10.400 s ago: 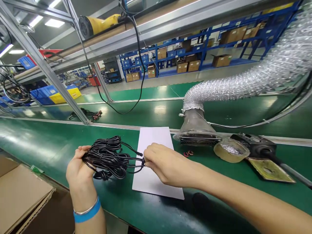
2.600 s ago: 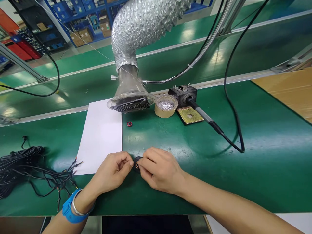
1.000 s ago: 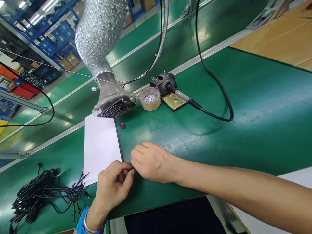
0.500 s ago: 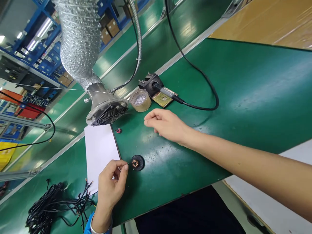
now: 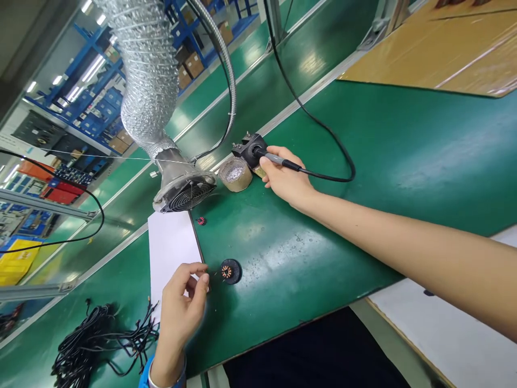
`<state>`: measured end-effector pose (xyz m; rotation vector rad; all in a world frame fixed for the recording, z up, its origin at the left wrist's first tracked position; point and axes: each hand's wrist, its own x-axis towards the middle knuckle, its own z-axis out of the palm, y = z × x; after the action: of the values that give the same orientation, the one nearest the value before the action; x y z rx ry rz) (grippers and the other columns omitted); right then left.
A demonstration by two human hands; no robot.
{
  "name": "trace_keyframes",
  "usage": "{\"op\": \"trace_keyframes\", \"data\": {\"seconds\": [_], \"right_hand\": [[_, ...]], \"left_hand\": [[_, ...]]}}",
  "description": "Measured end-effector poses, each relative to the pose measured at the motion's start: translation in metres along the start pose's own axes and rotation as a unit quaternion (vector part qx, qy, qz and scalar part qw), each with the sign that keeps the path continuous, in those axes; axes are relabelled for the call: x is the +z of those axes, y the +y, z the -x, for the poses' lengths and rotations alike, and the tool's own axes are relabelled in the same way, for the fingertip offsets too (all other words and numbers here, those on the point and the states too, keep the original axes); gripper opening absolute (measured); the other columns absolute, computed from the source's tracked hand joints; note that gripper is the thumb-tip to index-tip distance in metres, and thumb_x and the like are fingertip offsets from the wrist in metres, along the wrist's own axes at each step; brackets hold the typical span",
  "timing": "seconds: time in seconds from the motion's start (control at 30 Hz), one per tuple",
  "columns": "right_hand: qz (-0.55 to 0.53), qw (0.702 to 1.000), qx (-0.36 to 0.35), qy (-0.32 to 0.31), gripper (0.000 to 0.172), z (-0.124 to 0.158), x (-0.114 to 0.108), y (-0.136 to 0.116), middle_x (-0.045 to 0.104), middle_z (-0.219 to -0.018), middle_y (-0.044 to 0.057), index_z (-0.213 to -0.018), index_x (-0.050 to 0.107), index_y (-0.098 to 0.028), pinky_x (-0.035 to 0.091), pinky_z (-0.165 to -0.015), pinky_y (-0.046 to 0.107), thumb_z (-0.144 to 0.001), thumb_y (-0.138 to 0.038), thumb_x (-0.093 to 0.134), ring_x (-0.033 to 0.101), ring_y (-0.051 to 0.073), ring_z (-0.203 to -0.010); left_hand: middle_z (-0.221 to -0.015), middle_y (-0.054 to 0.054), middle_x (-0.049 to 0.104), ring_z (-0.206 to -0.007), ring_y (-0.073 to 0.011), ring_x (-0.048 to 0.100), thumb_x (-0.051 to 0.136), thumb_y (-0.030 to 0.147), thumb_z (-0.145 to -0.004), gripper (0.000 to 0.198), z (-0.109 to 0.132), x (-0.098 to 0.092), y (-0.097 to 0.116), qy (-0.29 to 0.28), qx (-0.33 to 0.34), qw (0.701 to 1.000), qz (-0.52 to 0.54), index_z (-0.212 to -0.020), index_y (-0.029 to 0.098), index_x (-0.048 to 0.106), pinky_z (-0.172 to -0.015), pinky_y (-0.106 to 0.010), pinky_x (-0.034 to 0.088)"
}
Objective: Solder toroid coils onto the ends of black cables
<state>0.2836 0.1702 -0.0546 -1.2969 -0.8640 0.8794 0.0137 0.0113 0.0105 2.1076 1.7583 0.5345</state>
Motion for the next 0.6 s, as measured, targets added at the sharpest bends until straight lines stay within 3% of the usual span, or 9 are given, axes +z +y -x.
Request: {"op": "trace_keyframes", "data": {"seconds": [0.2, 0.37, 0.43, 0.5, 0.6], "right_hand": [[-0.049, 0.999, -0.018, 0.011, 0.037, 0.004, -0.004, 0.000, 0.071, -0.082, 0.003, -0.118, 0.060, -0.020, 0.057, -0.048, 0.029, -0.085, -0.036, 0.061, 0.067, 0.016, -0.057], [-0.051, 0.993, -0.059, 0.083, 0.027, 0.020, -0.024, -0.017, 0.061, -0.064, -0.001, -0.096, 0.062, -0.017, 0.048, -0.040, 0.023, -0.073, -0.028, 0.073, 0.058, 0.013, -0.048], [-0.051, 0.987, -0.097, 0.116, 0.031, 0.024, -0.029, -0.021, 0.058, -0.067, -0.003, -0.091, 0.057, -0.018, 0.043, -0.040, 0.021, -0.069, -0.026, 0.077, 0.053, 0.009, -0.046], [-0.046, 0.980, -0.140, 0.137, 0.035, 0.026, -0.031, -0.025, 0.057, -0.073, -0.004, -0.089, 0.053, -0.019, 0.041, -0.041, 0.021, -0.066, -0.025, 0.079, 0.051, 0.007, -0.047], [-0.024, 0.975, -0.185, 0.122, 0.032, 0.031, -0.031, -0.029, 0.057, -0.070, -0.004, -0.095, 0.057, -0.019, 0.042, -0.041, 0.022, -0.072, -0.030, 0.077, 0.052, 0.008, -0.046]], "left_hand": [[-0.078, 0.000, 0.064, -0.055, -0.0108, 0.055, 0.052, 0.027, -0.091, 0.012, 0.002, -0.027, 0.015, 0.043, 0.017, 0.999, -0.027, -0.093, 0.020, 0.062, -0.053, -0.023, 0.046], [-0.089, -0.001, 0.064, -0.055, -0.0099, 0.055, 0.055, 0.025, -0.090, 0.013, -0.008, -0.058, 0.048, 0.065, 0.076, 0.992, -0.079, -0.099, 0.022, 0.062, -0.049, -0.022, 0.046], [-0.090, -0.001, 0.064, -0.058, -0.0102, 0.057, 0.056, 0.026, -0.089, 0.013, -0.032, -0.065, 0.065, 0.086, 0.108, 0.985, -0.107, -0.099, 0.022, 0.063, -0.054, -0.023, 0.048], [-0.091, -0.001, 0.066, -0.067, -0.0127, 0.061, 0.054, 0.027, -0.090, 0.013, -0.072, -0.068, 0.077, 0.115, 0.125, 0.974, -0.152, -0.095, 0.021, 0.065, -0.065, -0.026, 0.050], [-0.108, -0.005, 0.067, -0.095, -0.0207, 0.064, 0.045, 0.025, -0.094, 0.024, -0.144, -0.067, 0.081, 0.087, 0.088, 0.956, -0.264, -0.107, 0.023, 0.066, -0.083, -0.031, 0.050]]}}
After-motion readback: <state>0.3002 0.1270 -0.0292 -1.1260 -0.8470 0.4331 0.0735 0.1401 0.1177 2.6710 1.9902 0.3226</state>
